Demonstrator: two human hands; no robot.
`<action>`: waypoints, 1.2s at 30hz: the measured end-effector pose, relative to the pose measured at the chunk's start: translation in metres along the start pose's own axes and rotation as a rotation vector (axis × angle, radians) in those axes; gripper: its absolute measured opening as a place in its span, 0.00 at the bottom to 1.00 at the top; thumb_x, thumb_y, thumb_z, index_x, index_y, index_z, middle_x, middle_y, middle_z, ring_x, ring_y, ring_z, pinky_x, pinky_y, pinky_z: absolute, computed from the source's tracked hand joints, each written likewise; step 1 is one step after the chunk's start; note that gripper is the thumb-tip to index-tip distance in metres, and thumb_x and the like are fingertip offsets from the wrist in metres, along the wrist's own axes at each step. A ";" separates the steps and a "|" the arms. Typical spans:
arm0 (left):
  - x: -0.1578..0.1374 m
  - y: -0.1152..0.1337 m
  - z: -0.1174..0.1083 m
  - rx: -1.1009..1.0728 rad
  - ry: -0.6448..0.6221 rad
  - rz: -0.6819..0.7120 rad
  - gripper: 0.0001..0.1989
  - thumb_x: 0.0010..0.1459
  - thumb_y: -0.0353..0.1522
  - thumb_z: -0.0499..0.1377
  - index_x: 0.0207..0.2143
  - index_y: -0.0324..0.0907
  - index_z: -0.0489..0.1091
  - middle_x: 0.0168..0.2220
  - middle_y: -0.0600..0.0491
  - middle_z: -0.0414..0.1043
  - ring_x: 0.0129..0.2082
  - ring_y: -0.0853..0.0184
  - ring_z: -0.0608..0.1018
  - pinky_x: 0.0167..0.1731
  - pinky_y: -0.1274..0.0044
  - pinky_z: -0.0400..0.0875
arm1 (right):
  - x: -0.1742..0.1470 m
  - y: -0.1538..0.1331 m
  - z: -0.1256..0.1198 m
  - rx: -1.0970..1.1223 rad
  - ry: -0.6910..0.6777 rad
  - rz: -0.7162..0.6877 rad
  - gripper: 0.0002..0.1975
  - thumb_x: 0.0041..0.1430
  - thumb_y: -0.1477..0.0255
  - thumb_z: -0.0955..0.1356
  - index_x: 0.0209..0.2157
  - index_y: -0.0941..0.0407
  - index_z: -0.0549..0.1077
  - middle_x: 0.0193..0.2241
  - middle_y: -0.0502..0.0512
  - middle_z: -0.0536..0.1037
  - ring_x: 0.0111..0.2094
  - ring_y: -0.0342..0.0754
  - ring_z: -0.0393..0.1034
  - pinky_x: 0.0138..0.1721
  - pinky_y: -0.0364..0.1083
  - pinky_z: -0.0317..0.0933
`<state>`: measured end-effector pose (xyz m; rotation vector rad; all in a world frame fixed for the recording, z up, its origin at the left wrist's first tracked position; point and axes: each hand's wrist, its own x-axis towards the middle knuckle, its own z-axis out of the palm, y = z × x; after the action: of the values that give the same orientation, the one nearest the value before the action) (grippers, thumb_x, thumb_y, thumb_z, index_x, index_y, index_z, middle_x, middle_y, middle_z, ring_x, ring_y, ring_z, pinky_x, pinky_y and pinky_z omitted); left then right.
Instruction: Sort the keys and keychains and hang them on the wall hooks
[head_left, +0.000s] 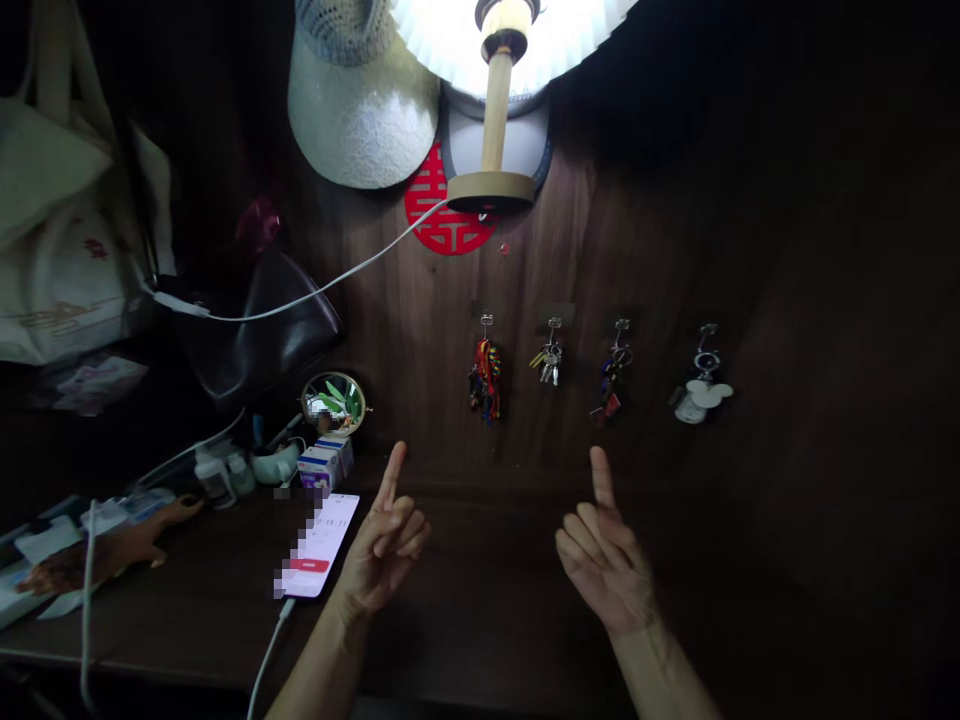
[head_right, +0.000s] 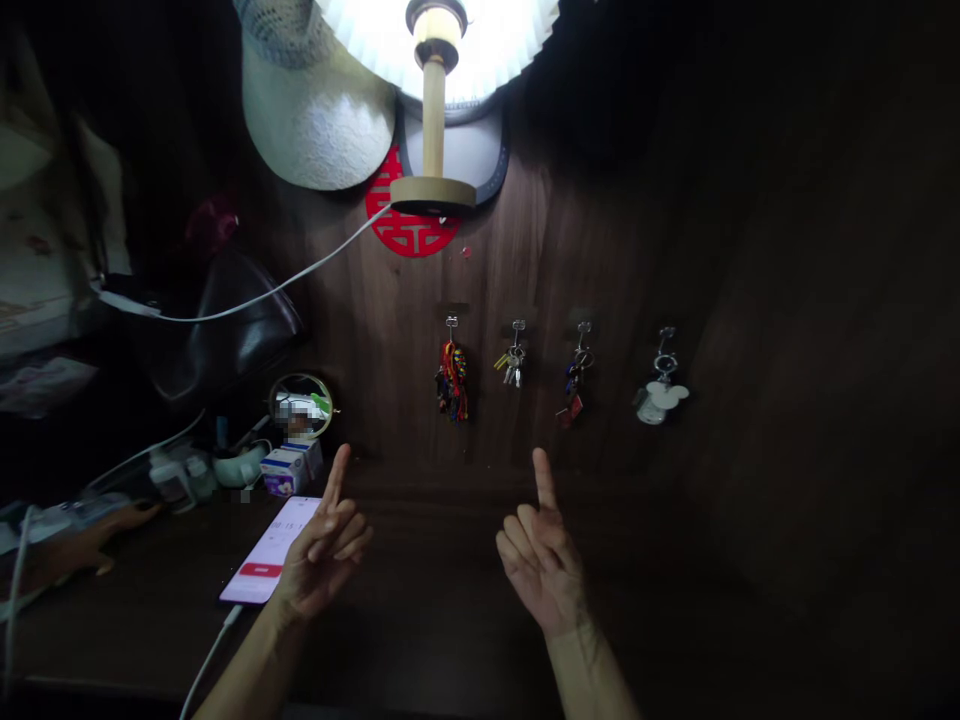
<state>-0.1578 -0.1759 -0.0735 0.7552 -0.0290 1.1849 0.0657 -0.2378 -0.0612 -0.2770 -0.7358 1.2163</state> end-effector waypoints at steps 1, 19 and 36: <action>0.000 0.001 -0.001 -0.005 -0.003 -0.003 0.39 0.49 0.24 0.59 0.60 0.51 0.48 0.13 0.66 0.36 0.14 0.76 0.42 0.16 0.84 0.46 | 0.000 0.000 0.001 0.002 -0.012 0.015 0.32 0.50 0.75 0.68 0.57 0.45 0.58 0.14 0.38 0.40 0.16 0.39 0.32 0.16 0.37 0.43; 0.003 0.000 -0.017 0.140 0.063 -0.097 0.33 0.48 0.29 0.62 0.57 0.47 0.57 0.13 0.66 0.39 0.15 0.77 0.43 0.16 0.83 0.44 | 0.013 0.018 -0.006 -0.288 0.015 0.091 0.27 0.52 0.68 0.67 0.55 0.45 0.62 0.13 0.39 0.43 0.16 0.39 0.35 0.18 0.39 0.42; 0.163 -0.043 -0.009 1.339 0.303 0.302 0.30 0.47 0.39 0.62 0.52 0.38 0.59 0.50 0.43 0.61 0.46 0.61 0.69 0.46 0.71 0.64 | 0.042 -0.009 -0.111 -1.396 -0.447 0.635 0.14 0.52 0.71 0.63 0.40 0.57 0.73 0.25 0.50 0.73 0.26 0.42 0.66 0.28 0.40 0.58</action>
<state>-0.0582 -0.0443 -0.0375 1.7488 1.0211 1.5395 0.1503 -0.1822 -0.1229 -1.5004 -1.9312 1.1532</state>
